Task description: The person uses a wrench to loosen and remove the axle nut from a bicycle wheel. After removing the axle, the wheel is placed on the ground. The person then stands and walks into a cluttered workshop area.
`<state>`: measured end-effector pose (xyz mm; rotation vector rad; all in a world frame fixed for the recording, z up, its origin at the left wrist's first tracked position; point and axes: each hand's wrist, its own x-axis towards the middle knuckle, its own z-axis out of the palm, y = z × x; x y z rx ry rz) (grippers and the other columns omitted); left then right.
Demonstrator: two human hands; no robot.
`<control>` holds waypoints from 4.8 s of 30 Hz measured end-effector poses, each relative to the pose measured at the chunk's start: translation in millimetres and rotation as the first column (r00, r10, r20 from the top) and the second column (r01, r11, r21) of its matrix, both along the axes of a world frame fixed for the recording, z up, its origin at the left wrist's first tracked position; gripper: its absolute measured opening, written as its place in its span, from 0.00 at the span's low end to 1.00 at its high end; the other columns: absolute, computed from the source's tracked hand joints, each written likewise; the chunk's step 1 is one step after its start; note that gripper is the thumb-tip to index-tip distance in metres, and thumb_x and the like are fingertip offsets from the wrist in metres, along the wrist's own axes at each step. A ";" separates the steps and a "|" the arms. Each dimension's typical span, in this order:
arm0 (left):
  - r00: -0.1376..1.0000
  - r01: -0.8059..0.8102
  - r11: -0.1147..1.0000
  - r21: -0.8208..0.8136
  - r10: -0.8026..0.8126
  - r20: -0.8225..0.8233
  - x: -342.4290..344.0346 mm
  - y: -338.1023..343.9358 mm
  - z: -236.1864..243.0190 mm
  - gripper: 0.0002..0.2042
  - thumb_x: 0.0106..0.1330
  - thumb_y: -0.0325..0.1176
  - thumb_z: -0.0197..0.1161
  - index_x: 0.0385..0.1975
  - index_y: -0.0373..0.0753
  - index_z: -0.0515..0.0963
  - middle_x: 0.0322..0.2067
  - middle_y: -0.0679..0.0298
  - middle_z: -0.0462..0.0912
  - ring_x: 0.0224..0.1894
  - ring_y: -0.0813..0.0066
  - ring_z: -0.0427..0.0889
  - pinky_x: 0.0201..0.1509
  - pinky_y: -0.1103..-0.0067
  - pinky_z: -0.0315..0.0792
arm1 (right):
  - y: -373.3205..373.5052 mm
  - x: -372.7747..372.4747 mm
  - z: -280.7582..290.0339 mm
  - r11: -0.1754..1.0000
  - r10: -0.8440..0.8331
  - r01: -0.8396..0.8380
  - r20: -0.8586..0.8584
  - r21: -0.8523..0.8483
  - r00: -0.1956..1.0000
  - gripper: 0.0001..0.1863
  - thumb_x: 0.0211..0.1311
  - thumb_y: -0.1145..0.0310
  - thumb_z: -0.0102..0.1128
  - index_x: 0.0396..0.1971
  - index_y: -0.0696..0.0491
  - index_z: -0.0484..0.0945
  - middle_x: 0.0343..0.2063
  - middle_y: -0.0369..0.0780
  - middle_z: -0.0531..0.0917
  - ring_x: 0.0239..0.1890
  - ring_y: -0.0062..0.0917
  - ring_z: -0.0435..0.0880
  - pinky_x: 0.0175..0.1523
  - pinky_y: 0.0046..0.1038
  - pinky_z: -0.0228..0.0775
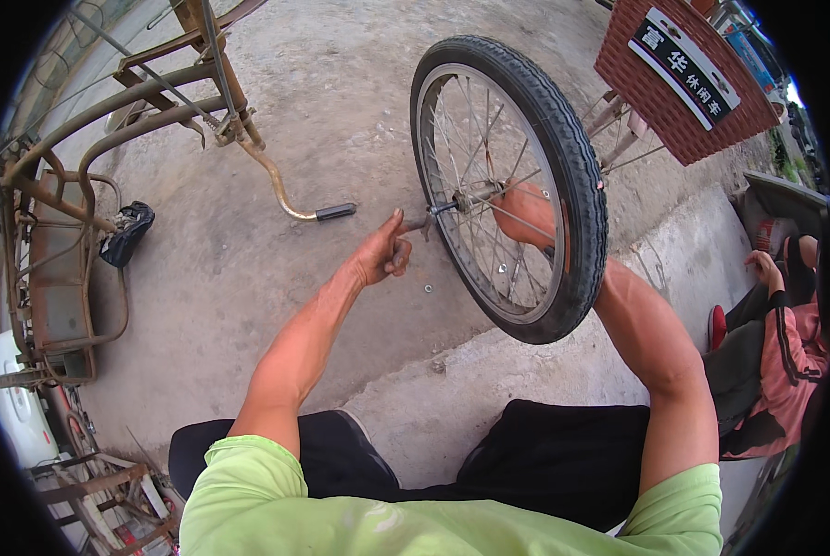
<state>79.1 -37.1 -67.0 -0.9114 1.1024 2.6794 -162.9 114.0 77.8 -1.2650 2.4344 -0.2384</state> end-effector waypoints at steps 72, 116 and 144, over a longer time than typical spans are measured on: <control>0.875 0.090 0.994 -0.060 -0.107 -0.472 -50.0 -4.1 146.8 0.52 0.69 0.78 0.36 0.72 0.31 0.62 0.13 0.66 0.77 0.09 0.83 0.69 0.18 0.81 0.60 | 5.6 7.2 20.8 0.992 0.126 -0.126 -0.050 0.001 0.991 0.16 0.69 0.64 0.56 0.33 0.64 0.82 0.28 0.60 0.84 0.35 0.54 0.87 0.39 0.50 0.76; 0.978 0.198 0.980 0.018 -0.198 0.057 -2.1 42.5 4.3 0.47 0.68 0.78 0.40 0.64 0.37 0.73 0.13 0.67 0.70 0.14 0.75 0.62 0.25 0.76 0.59 | 6.4 -6.8 -12.4 1.000 -0.015 0.014 -0.064 -0.023 0.998 0.21 0.69 0.58 0.58 0.40 0.66 0.80 0.35 0.62 0.84 0.43 0.59 0.85 0.49 0.51 0.77; 0.989 -0.146 -0.137 -0.980 -0.008 -0.147 -45.1 32.5 92.8 0.13 0.58 0.32 0.75 0.40 0.39 0.81 0.38 0.58 0.81 0.31 0.61 0.85 0.34 0.69 0.78 | 4.2 -68.7 -152.6 0.781 0.452 -0.463 -0.891 0.419 -0.043 0.06 0.55 0.72 0.65 0.20 0.54 0.85 0.19 0.43 0.83 0.25 0.37 0.84 0.31 0.39 0.78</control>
